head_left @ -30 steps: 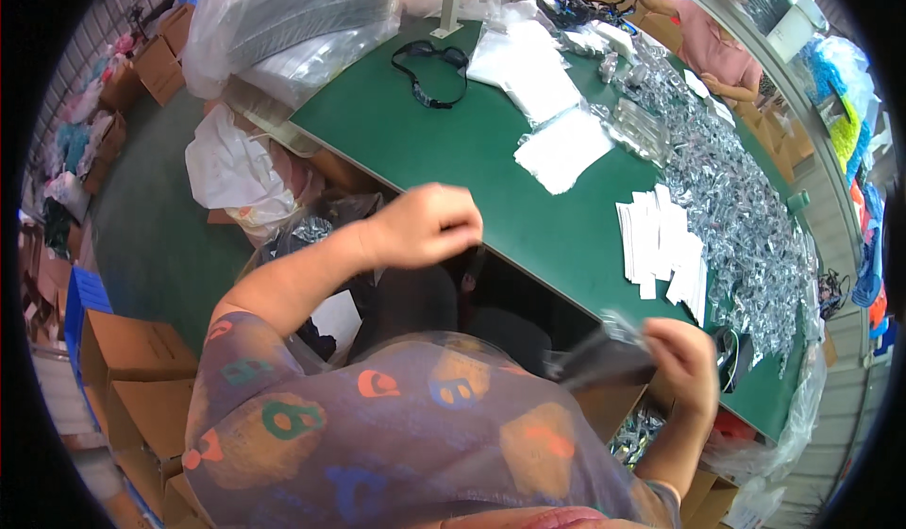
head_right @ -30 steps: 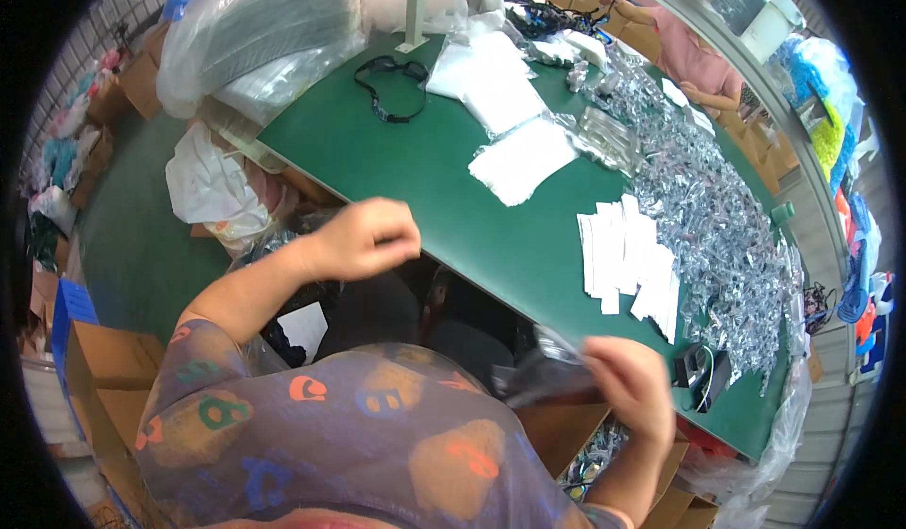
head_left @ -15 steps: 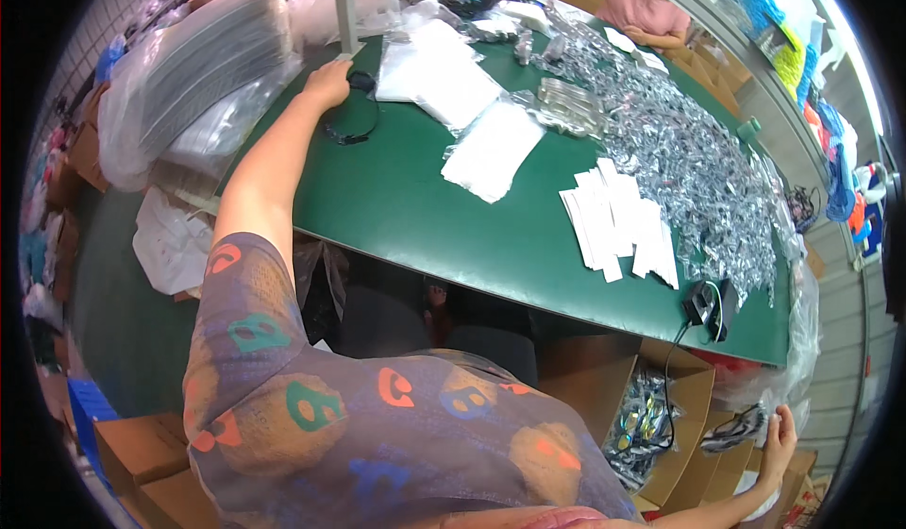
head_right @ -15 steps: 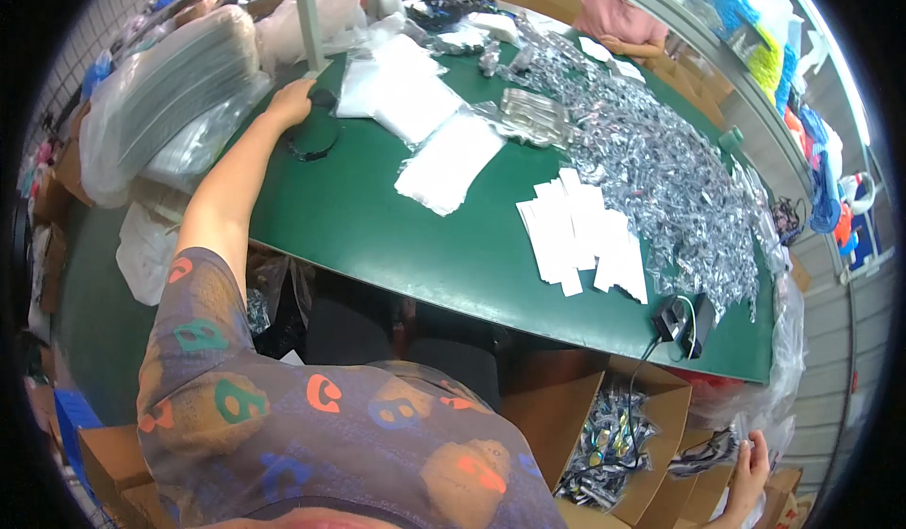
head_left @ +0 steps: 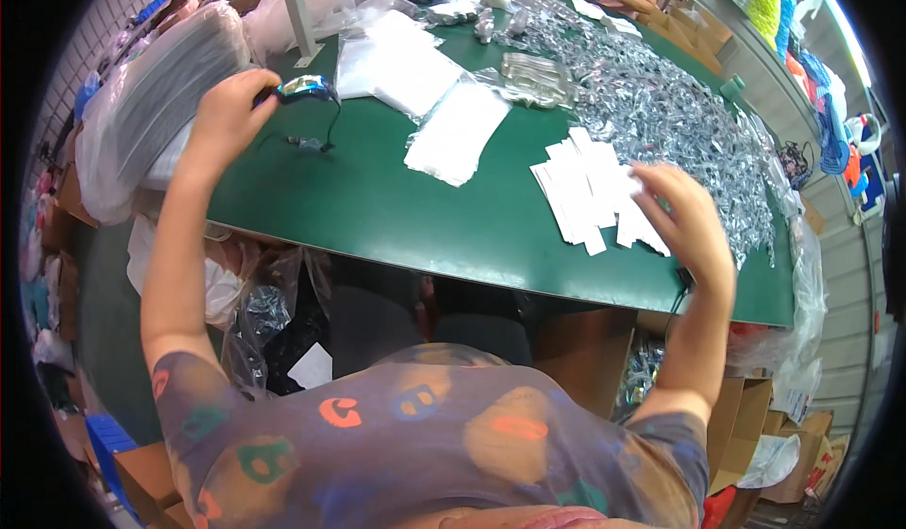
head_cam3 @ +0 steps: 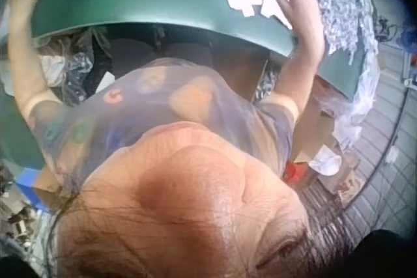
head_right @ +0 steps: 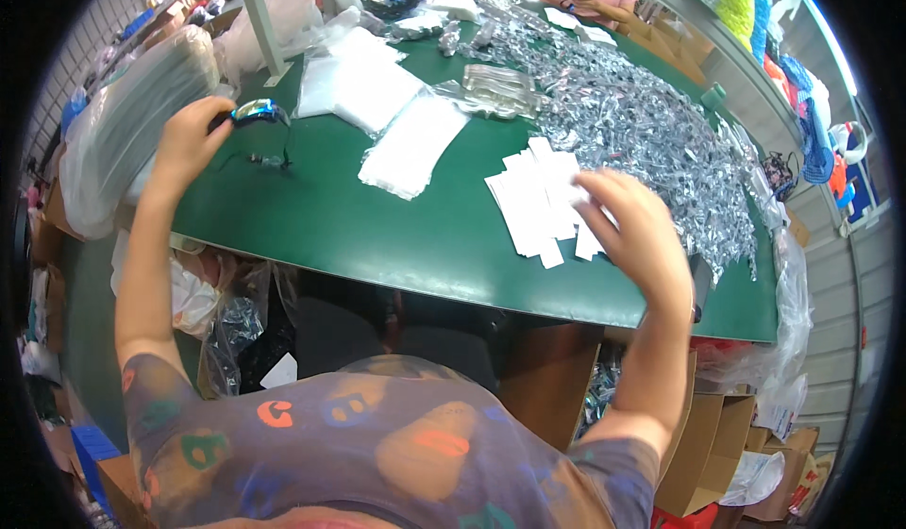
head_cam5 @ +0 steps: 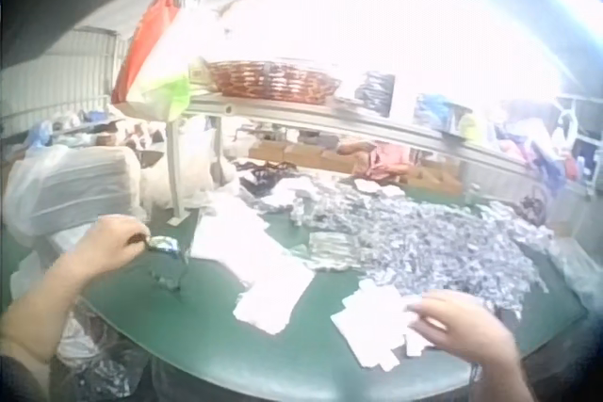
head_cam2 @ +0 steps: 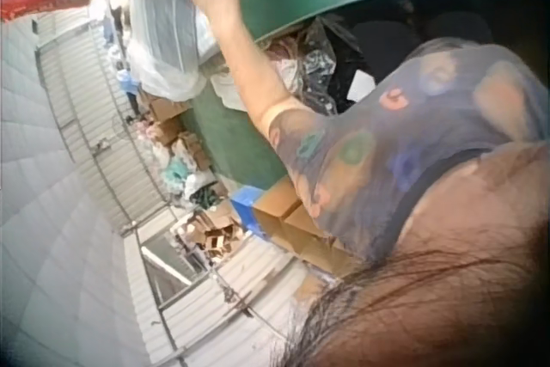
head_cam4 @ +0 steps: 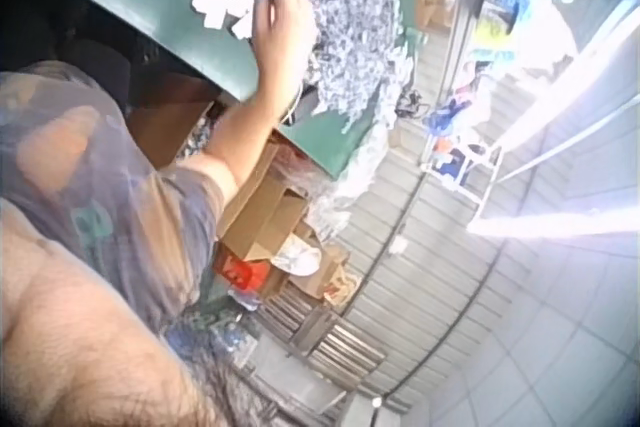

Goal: Packaging swimming goggles into small plastic bags.

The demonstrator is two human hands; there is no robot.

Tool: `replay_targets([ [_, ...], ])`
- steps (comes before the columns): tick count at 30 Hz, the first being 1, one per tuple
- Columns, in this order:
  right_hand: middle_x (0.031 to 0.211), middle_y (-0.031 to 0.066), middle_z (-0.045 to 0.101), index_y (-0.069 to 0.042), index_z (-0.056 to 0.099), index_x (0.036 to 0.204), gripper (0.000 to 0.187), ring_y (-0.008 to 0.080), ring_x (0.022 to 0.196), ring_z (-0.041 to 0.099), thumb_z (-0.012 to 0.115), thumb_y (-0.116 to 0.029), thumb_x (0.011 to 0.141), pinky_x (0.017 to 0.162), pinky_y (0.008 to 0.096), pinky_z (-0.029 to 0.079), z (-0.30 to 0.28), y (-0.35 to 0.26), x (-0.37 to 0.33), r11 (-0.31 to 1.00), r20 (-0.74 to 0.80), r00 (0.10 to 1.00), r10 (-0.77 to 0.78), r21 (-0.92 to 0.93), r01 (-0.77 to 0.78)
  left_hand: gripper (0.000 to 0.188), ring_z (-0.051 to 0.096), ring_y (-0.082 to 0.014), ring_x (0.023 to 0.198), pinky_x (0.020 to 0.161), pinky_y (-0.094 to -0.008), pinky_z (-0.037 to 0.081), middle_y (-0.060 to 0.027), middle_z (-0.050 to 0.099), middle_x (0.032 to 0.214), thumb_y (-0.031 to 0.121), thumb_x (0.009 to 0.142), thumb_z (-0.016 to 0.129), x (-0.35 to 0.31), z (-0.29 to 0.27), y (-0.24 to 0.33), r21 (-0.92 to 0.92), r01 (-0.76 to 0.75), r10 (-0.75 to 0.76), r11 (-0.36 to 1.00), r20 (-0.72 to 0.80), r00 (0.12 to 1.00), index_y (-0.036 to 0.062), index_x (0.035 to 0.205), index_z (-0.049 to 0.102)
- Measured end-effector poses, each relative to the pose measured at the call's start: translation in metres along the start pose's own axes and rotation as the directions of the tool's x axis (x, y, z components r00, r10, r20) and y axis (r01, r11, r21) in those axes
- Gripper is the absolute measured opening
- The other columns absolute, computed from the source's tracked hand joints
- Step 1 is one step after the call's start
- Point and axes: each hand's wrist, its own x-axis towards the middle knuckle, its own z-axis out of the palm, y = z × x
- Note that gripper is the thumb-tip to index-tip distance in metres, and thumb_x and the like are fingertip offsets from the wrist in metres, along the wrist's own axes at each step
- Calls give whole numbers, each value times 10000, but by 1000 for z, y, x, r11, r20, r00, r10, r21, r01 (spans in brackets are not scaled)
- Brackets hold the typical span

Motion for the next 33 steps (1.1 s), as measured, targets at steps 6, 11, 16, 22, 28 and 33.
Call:
replay_targets([
  [6, 1052, 142, 730, -73, 748, 1112, 225, 371, 1006, 678, 616, -184, 966, 879, 461, 539, 123, 110, 129, 1000, -137, 990, 27, 7, -26, 200, 460, -26, 644, 549, -287, 379, 59, 492, 651, 142, 931, 700, -48, -46, 96, -463, 482, -130, 744, 607, 784, 5, 796, 645],
  [11, 1076, 154, 742, -129, 761, 1106, 228, 364, 1009, 709, 590, -223, 988, 876, 471, 559, 208, 150, 176, 987, -54, 996, 71, -143, -78, 159, 628, -68, 747, 694, -236, 508, 12, 692, 832, 94, 940, 707, -144, 34, 150, -709, 666, -249, 234, 618, 745, -9, 1051, 754],
  [16, 1077, 142, 759, -166, 709, 1222, 324, 365, 1024, 721, 672, -332, 946, 875, 481, 560, 208, 133, 162, 960, 65, 976, 209, -206, -192, 212, 660, -121, 767, 725, -280, 542, -47, 708, 851, 100, 966, 719, -185, 78, 186, -863, 481, -392, -154, 500, 772, -41, 1123, 741],
  [22, 992, 142, 752, -103, 732, 1033, 246, 358, 962, 729, 695, -322, 926, 827, 487, 574, 204, 131, 163, 920, 118, 970, 215, -357, -161, 217, 670, -148, 738, 706, -305, 565, -65, 705, 812, 121, 957, 715, -186, 73, 190, -818, 551, -354, -166, 571, 741, -38, 1104, 728],
  [28, 968, 132, 723, -71, 738, 891, 155, 338, 918, 734, 664, -205, 917, 800, 460, 602, 212, 153, 173, 884, -2, 1000, -25, -468, 21, 236, 669, -126, 768, 745, -275, 547, -47, 710, 844, 130, 971, 719, -179, 73, 196, -800, 552, -323, -236, 601, 731, -34, 1141, 730],
  [33, 965, 143, 728, -48, 733, 913, 136, 328, 913, 739, 632, -139, 906, 784, 445, 608, 209, 162, 177, 837, 57, 992, -116, -532, 128, 239, 670, -123, 782, 746, -270, 544, -43, 709, 858, 140, 987, 705, -171, 76, 200, -810, 553, -280, -196, 587, 760, -25, 1159, 729],
])
